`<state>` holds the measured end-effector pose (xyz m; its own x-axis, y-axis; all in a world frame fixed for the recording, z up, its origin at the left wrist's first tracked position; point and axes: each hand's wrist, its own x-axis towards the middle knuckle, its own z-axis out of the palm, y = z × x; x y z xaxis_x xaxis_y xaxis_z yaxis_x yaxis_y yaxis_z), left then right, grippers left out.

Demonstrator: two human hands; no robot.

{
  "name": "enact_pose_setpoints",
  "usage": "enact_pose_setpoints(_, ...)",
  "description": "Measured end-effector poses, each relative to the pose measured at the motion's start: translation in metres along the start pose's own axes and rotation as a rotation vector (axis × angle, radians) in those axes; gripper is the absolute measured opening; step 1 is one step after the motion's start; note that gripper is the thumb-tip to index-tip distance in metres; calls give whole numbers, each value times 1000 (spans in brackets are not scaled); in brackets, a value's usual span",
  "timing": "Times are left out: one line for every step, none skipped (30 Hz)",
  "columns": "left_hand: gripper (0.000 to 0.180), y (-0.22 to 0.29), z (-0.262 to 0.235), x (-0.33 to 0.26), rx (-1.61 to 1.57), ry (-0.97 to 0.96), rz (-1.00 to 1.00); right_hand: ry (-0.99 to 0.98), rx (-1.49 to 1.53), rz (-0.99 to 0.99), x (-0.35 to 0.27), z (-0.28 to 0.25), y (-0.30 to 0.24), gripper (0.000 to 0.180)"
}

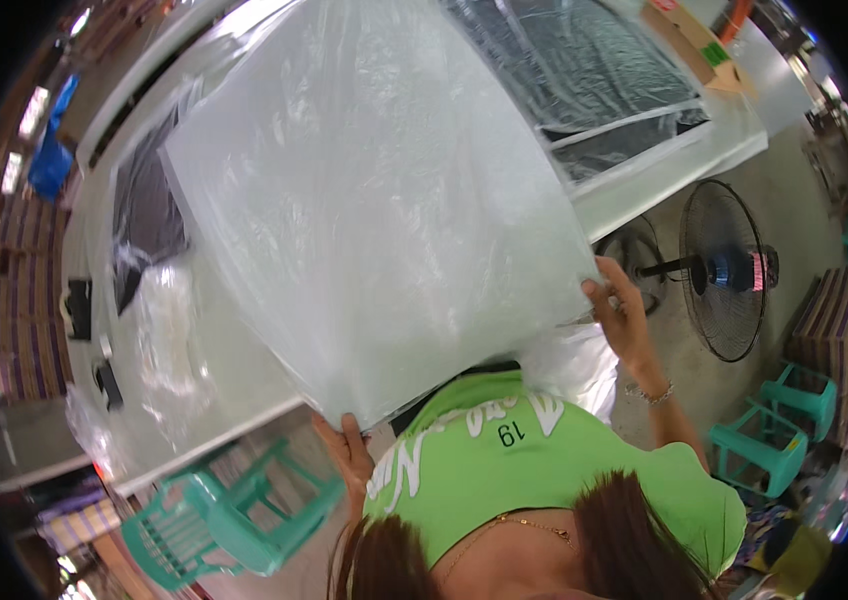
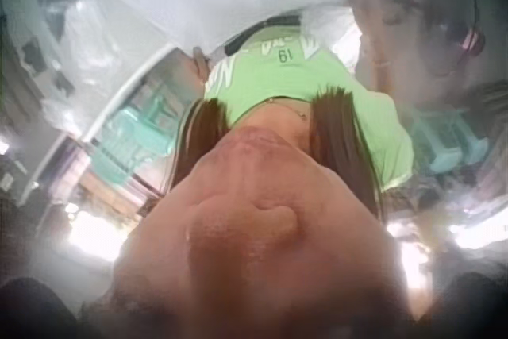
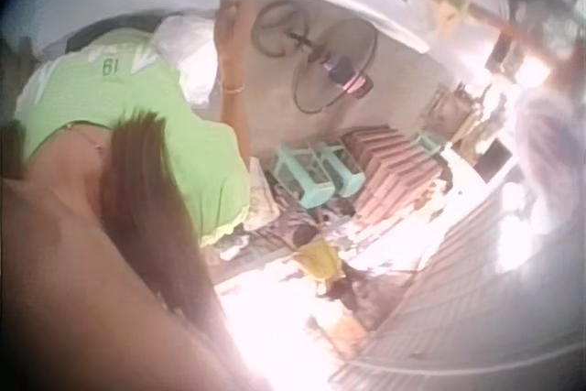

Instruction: The person wraps black and white panels in clear plastic sheeting by hand, smoothing the plastic over the surfaces and folding the edges.

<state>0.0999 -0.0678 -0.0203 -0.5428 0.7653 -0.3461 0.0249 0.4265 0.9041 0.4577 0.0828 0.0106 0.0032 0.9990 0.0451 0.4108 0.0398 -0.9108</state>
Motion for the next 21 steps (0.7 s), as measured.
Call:
enact_pose_setpoints(63,11,10,2,11,-6,12,53,-46,-119,10,-4,9,34)
enact_pose_setpoints(65,38,33,8,24,-31,61,108,-58,-86,20,-14,7,36)
enact_pose_setpoints(66,46,47,24,24,-68,111,147,-78,-49,35,-28,-2,37)
enact_pose_setpoints(67,54,62,40,33,-108,163,184,-75,-26,51,-44,-9,39)
enact_pose_setpoints(68,65,80,56,42,-155,218,227,-72,-1,68,-60,-11,41)
enact_pose_setpoints(68,87,107,71,25,-213,272,279,-61,-10,88,-79,2,41)
enact_pose_setpoints(67,109,134,83,6,-261,323,321,-47,-23,110,-100,14,41)
enact_pose_setpoints(67,124,157,96,-3,-305,374,363,-107,-110,137,-116,17,40)
enact_pose_setpoints(67,141,183,106,-29,-356,437,411,-180,-193,163,-136,19,38)
enact_pose_setpoints(67,156,209,116,-57,-411,501,465,-261,-249,192,-157,31,36)
enact_pose_setpoints(66,172,234,126,-37,-438,600,519,-345,-305,218,-178,43,35)
enact_pose_setpoints(64,185,261,136,-21,-462,698,571,-428,-357,243,-199,53,34)
enact_pose_setpoints(62,190,277,143,60,-464,740,610,-506,-409,265,-212,62,34)
enact_pose_setpoints(60,195,291,150,140,-453,781,572,-453,-362,283,-216,69,33)
enact_pose_setpoints(59,205,302,147,218,-464,756,541,-406,-310,298,-221,75,32)
enact_pose_setpoints(58,210,309,145,295,-470,732,508,-355,-264,315,-226,81,31)
enact_pose_setpoints(58,211,316,144,354,-481,747,507,-409,-275,332,-241,98,30)
enact_pose_setpoints(59,211,326,142,404,-509,768,519,-476,-278,343,-268,123,29)
enact_pose_setpoints(60,212,327,141,477,-500,772,499,-512,-290,349,-265,129,29)
enact_pose_setpoints(63,213,327,139,508,-521,749,455,-526,-160,351,-264,135,29)
enact_pose_setpoints(66,214,327,137,537,-543,727,412,-540,-30,351,-265,140,29)
